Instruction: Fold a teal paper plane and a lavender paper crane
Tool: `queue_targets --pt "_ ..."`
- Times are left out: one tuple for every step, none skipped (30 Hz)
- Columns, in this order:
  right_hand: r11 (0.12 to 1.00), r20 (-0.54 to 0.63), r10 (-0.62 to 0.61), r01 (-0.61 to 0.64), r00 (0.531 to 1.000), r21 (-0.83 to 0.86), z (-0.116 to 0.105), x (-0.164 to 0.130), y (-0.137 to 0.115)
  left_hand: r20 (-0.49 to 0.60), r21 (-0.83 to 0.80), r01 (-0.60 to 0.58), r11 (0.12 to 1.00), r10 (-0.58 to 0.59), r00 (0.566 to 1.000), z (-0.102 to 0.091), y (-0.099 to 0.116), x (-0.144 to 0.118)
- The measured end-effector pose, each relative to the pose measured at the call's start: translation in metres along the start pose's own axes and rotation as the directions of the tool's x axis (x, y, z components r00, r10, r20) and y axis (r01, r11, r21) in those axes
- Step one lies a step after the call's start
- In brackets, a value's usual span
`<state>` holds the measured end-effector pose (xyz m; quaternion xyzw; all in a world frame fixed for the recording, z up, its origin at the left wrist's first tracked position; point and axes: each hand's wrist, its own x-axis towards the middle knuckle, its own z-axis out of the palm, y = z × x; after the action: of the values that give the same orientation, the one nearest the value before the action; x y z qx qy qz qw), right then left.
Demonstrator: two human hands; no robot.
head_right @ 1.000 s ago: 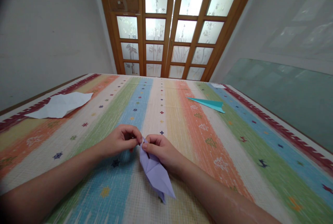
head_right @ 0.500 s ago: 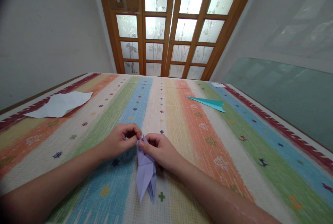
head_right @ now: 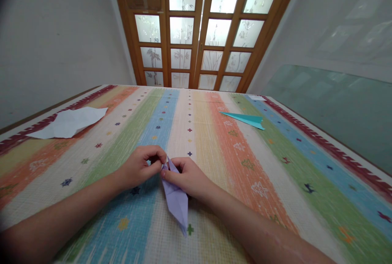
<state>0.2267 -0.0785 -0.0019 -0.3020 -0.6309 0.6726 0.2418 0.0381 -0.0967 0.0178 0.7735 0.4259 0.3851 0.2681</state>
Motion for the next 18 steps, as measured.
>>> queue_targets --pt "1.0 0.025 0.004 -0.005 1.0 0.023 -0.0006 -0.0006 -0.0009 0.002 -0.01 0.004 1.0 -0.004 1.0 -0.0002 0.0 0.0003" --pt "0.999 0.046 0.009 -0.012 0.999 0.05 -0.0009 -0.0013 -0.0018 0.003 -0.022 0.011 1.0 -0.011 1.0 -0.0004 0.0 0.0006" --pt "0.997 0.061 0.015 -0.02 0.998 0.079 -0.0012 -0.0019 -0.0026 0.003 -0.034 0.017 0.999 -0.017 1.0 -0.0006 0.0 0.0008" --pt "0.994 0.063 0.021 -0.028 0.998 0.11 -0.0012 -0.0023 -0.0033 0.003 -0.046 0.024 0.999 -0.024 1.0 -0.0007 -0.0001 0.0009" --pt "0.99 0.059 0.029 -0.036 0.998 0.134 -0.0012 -0.0025 -0.0037 0.003 -0.056 0.028 0.998 -0.028 1.0 -0.0007 -0.0002 0.0008" --pt "0.987 0.054 0.035 -0.043 0.998 0.152 -0.0011 -0.0024 -0.0039 0.006 -0.063 0.03 0.998 -0.03 1.0 -0.0007 -0.0002 0.0006" --pt "0.985 0.052 0.044 -0.052 0.998 0.162 -0.001 -0.0021 -0.0038 0.007 -0.067 0.031 0.997 -0.03 1.0 -0.0006 -0.0001 0.0003" --pt "0.984 0.053 0.052 -0.06 0.997 0.167 -0.0011 -0.0015 -0.0034 0.006 -0.067 0.029 0.997 -0.029 1.0 -0.0005 0.0001 -0.0001" --pt "0.984 0.053 0.058 -0.066 0.997 0.165 -0.0012 -0.0007 -0.0028 0.004 -0.063 0.025 0.998 -0.025 1.0 -0.0003 0.0004 -0.0004" --pt "0.985 0.053 0.06 -0.067 0.997 0.16 -0.0015 0.0001 -0.0019 0.001 -0.057 0.021 0.998 -0.021 1.0 -0.0002 0.0008 -0.0007" --pt "0.986 0.053 0.06 -0.067 0.997 0.154 -0.0019 0.0008 -0.0008 -0.003 -0.051 0.016 0.999 -0.016 1.0 -0.0001 0.0012 -0.0009" --pt "0.986 0.046 0.059 -0.065 0.997 0.154 -0.0024 0.0013 0.0005 -0.006 -0.046 0.011 0.999 -0.012 1.0 0.0 0.0015 -0.001" --pt "0.985 0.036 0.059 -0.064 0.998 0.157 -0.0029 0.0015 0.0019 -0.007 -0.042 0.008 0.999 -0.008 1.0 0.0 0.0019 -0.001" --pt "0.985 0.026 0.06 -0.064 0.998 0.163 -0.0034 0.0013 0.0032 -0.009 -0.04 0.006 0.999 -0.006 1.0 -0.0001 0.0022 -0.001" --pt "0.984 0.018 0.065 -0.068 0.998 0.167 -0.0039 0.0008 0.0043 -0.011 -0.038 0.005 0.999 -0.005 1.0 -0.0001 0.0025 -0.0009" --pt "0.983 0.01 0.071 -0.072 0.997 0.166 -0.0043 0.0002 0.0051 -0.012 -0.035 0.004 0.999 -0.005 1.0 -0.0002 0.0027 -0.0009" --pt "0.984 0.004 0.076 -0.075 0.997 0.16 -0.0046 -0.0005 0.0056 -0.013 -0.032 0.004 0.999 -0.004 1.0 -0.0003 0.0027 -0.0009" --pt "0.986 0.0 0.077 -0.076 0.997 0.148 -0.0048 -0.0012 0.0058 -0.013 -0.029 0.006 1.0 -0.006 1.0 -0.0003 0.0026 -0.0011"
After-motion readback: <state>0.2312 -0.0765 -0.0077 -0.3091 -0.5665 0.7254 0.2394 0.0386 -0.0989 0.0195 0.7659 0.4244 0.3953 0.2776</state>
